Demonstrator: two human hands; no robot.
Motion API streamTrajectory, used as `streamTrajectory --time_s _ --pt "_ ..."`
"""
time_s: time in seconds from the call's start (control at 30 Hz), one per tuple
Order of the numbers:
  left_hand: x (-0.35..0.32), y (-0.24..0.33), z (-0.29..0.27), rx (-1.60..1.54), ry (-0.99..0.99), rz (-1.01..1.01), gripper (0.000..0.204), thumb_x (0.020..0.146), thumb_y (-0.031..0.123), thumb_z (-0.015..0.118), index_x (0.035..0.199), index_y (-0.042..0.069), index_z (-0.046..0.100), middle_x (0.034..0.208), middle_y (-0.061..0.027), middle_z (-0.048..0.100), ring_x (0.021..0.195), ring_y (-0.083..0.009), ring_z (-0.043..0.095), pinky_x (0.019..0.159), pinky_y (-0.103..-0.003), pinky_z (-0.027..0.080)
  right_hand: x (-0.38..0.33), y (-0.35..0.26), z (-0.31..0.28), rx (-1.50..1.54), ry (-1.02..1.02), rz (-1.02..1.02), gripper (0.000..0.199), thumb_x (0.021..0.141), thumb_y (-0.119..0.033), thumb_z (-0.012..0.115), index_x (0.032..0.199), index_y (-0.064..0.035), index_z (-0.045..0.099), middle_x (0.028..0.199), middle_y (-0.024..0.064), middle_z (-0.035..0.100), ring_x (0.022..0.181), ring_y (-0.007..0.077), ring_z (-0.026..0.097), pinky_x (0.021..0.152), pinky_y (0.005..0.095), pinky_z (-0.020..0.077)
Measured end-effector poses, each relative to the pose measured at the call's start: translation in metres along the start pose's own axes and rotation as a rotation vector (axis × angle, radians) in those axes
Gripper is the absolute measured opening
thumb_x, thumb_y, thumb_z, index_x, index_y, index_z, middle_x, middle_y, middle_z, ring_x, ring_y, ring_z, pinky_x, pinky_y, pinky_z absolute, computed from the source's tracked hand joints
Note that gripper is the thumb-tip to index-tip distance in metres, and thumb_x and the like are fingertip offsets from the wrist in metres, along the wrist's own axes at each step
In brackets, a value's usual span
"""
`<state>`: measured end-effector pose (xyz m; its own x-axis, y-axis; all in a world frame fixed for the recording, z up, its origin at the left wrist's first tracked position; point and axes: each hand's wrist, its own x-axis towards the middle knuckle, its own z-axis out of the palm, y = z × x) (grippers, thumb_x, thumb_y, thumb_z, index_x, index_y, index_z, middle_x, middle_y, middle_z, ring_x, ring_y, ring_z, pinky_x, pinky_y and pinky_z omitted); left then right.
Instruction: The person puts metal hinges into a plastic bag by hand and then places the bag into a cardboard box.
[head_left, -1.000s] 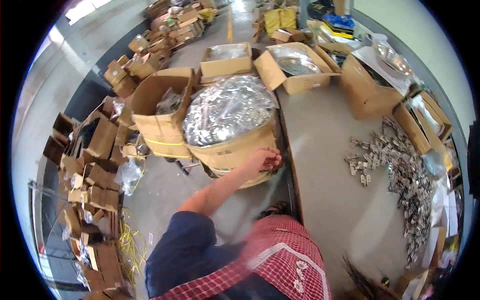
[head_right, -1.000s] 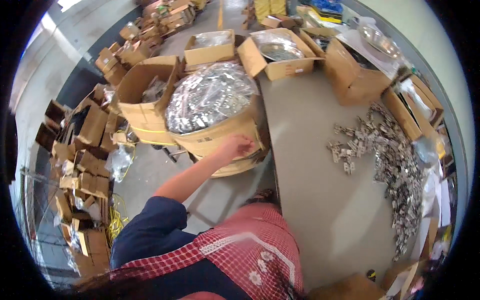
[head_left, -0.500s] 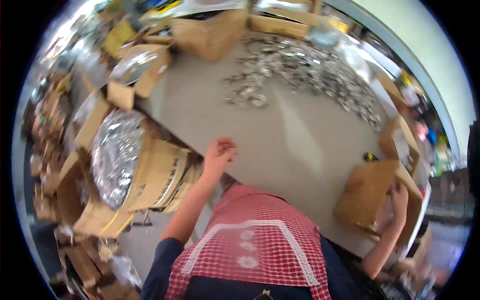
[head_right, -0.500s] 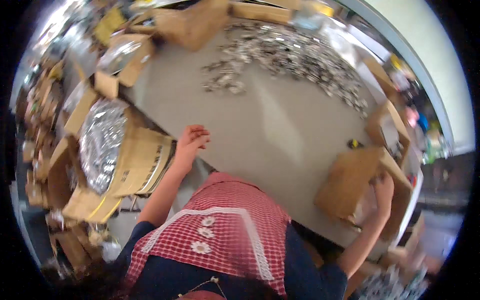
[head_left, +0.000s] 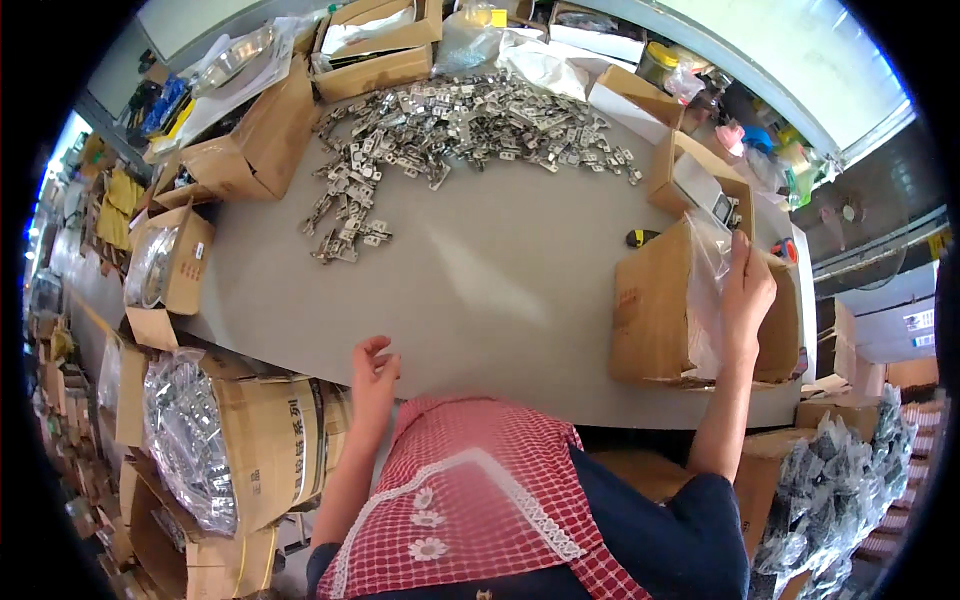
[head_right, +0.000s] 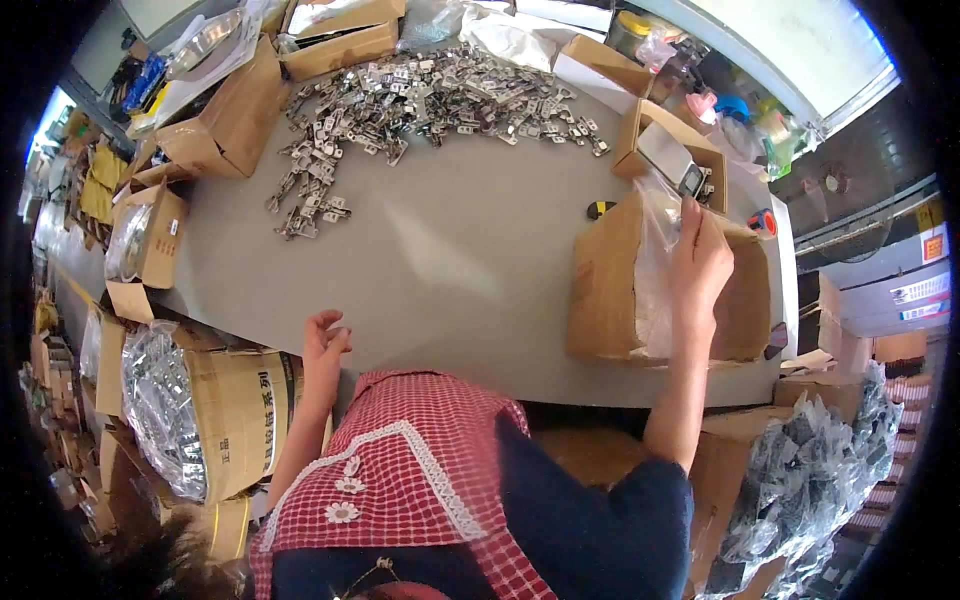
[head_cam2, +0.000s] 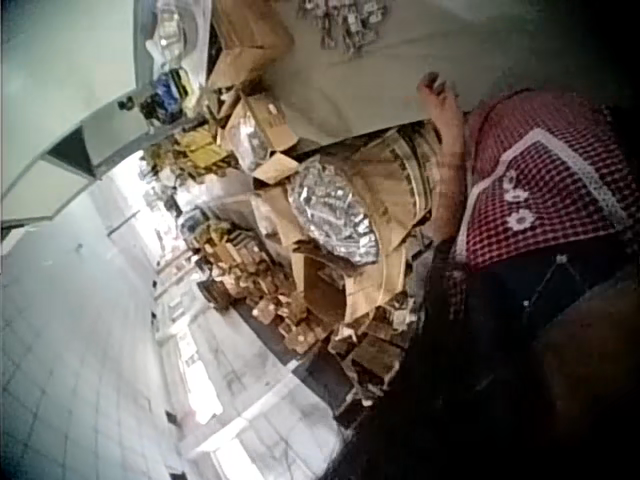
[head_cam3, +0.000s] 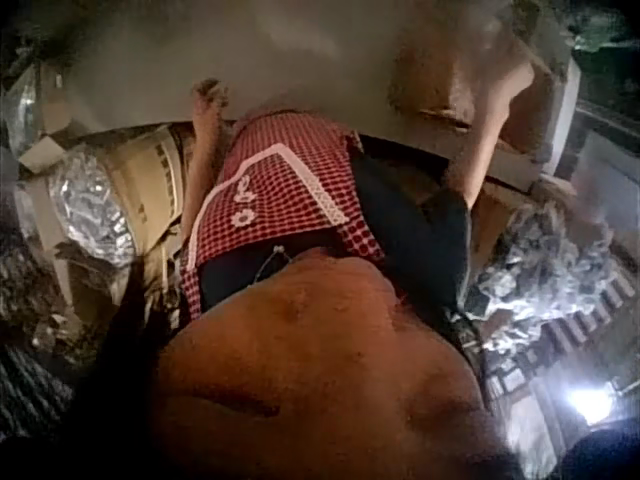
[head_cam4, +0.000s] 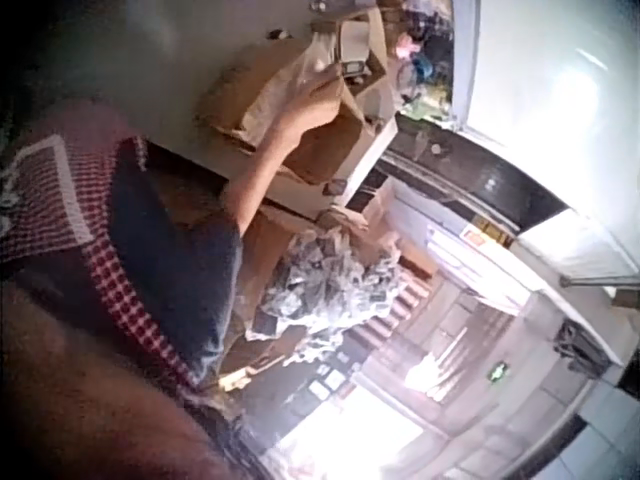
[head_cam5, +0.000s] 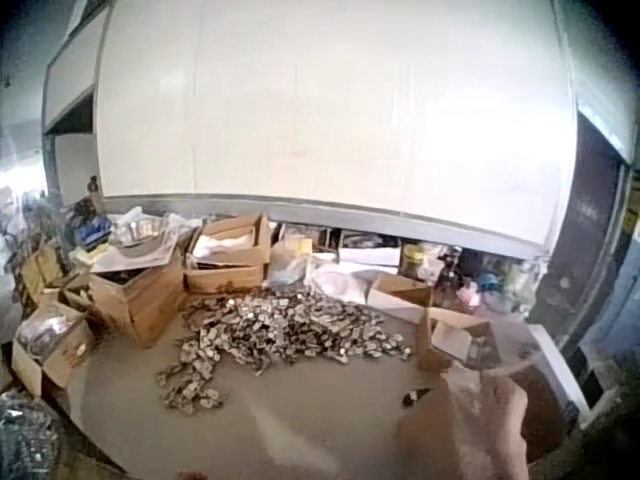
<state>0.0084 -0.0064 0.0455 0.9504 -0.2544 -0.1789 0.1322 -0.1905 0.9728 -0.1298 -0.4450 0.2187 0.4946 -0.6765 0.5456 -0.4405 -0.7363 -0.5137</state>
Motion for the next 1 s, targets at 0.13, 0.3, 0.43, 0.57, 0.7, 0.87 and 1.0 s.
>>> streamTrajectory --time_s 0.13,0.3,0.43,0.57,0.7,0.87,1.0 --pt "-0.008 0.026 0.024 -0.064 -0.103 0.007 0.043 0.087 0.009 0.061 0.126 0.002 0.043 0.125 -0.0113 0.049 0.100 -0.0176 0.056 0.079 -0.033 0.050 -0.034 -0.063 -0.004 0.233 -0.043 -0.140 0.031 0.099 -0.024 0.052 0.085 0.0024 0.061 0.070 0.0123 0.059 0.061 0.0218 0.055 0.058 0.0333 0.0449" --pt "-0.023 0.093 0.065 -0.352 -0.614 0.023 0.054 0.087 0.013 0.066 0.134 0.006 0.039 0.125 -0.0086 0.050 0.111 -0.0184 0.054 0.086 -0.035 0.049 -0.104 -0.119 0.046 0.646 -0.478 -0.367 0.013 0.090 -0.009 0.059 0.083 0.0017 0.060 0.073 0.0124 0.060 0.066 0.0277 0.060 0.062 0.0348 0.0489" --pt "-0.019 0.120 0.061 -0.343 -0.484 -0.029 0.041 0.088 0.012 0.065 0.125 0.004 0.049 0.109 -0.0051 0.058 0.101 -0.0139 0.057 0.081 -0.031 0.050 -0.124 -0.138 0.095 0.723 -0.884 0.070 0.006 0.087 -0.004 0.059 0.089 0.0015 0.061 0.082 0.0118 0.061 0.070 0.0259 0.060 0.066 0.0332 0.0504" --pt "-0.011 0.100 0.042 -0.367 -0.154 -0.048 0.025 0.089 0.010 0.065 0.112 0.004 0.056 0.089 0.0001 0.063 0.077 -0.0067 0.057 0.069 -0.024 0.047 -0.131 -0.150 0.115 0.865 -0.529 -0.211 0.012 0.085 -0.004 0.062 0.096 0.0019 0.059 0.096 0.0137 0.059 0.079 0.0239 0.060 0.071 0.0316 0.0505" --pt "-0.009 0.089 0.043 -0.241 0.011 0.092 0.018 0.092 0.014 0.063 0.106 0.004 0.059 0.085 0.0013 0.062 0.074 -0.0059 0.056 0.066 -0.022 0.045 -0.135 -0.151 0.104 0.832 -0.611 -0.379 0.033 0.085 -0.008 0.064 0.115 0.0001 0.054 0.111 0.0185 0.057 0.093 0.0284 0.060 0.077 0.0352 0.0506" --pt "-0.005 0.092 0.051 -0.241 -0.005 0.072 0.017 0.094 0.019 0.059 0.103 0.004 0.060 0.084 0.0012 0.062 0.074 -0.0069 0.057 0.067 -0.023 0.046 -0.147 -0.166 0.102 0.675 -0.959 -0.593 0.050 0.087 -0.013 0.063 0.132 -0.0019 0.044 0.114 0.0215 0.059 0.092 0.0319 0.062 0.077 0.0388 0.0515" --pt "-0.005 0.104 0.044 -0.483 0.027 -0.093 0.022 0.097 0.025 0.053 0.095 0.004 0.061 0.081 -0.0009 0.063 0.071 -0.0082 0.056 0.063 -0.024 0.044 -0.148 -0.143 0.112 0.662 -0.997 -0.354 0.039 0.088 -0.012 0.061 0.125 -0.0004 0.051 0.096 0.0179 0.063 0.082 0.0255 0.064 0.073 0.0344 0.0511"
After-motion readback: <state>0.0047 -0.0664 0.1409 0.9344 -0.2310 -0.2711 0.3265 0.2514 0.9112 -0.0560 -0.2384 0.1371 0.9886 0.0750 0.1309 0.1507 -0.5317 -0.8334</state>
